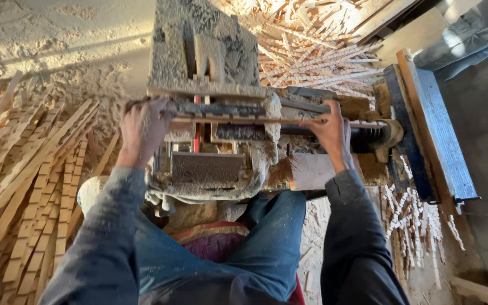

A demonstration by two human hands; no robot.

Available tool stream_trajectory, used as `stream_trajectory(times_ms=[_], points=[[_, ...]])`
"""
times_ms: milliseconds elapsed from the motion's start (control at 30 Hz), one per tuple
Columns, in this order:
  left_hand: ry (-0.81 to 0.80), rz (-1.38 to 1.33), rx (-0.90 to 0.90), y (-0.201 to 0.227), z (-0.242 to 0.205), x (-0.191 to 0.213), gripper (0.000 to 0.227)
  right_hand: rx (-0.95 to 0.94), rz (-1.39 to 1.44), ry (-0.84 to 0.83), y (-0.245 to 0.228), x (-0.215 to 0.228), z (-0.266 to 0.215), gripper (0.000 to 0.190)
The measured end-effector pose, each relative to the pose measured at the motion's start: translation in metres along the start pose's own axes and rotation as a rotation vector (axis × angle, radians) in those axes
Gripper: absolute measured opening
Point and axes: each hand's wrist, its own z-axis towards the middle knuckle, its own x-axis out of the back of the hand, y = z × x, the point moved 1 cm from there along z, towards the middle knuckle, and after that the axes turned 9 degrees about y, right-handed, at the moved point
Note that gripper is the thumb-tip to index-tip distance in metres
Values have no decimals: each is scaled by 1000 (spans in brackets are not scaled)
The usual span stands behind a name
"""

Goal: The person uses a grooving machine to create notches in thin wooden strips by hand, feeding each strip through the spinning cutter and then setting it aside.

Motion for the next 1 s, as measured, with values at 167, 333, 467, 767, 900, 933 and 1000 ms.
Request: stream_trajectory(times_ms=[167, 333, 467, 767, 900, 933, 1000], points=[[163, 10, -140, -21, 31, -36, 34, 117, 62, 48, 29, -17, 19, 80], [42, -137, -54, -4, -11, 0, 41, 17, -101, 11, 39, 34, -7, 90], [99, -158, 15, 18, -24, 22, 53, 114, -124, 99, 66, 45, -5, 84], [121, -178, 55, 23, 25, 2, 37, 122, -10, 136, 33, 29, 11, 66], [78, -196, 3, 3, 4, -21, 41, 99, -214, 37, 90, 45, 9, 74], [-2, -238, 42, 26, -10, 17, 40, 54, -124, 8, 99, 52, 5, 74], [-88, -288, 65, 44, -22, 52, 42, 1, -42, -6, 103, 69, -3, 76]])
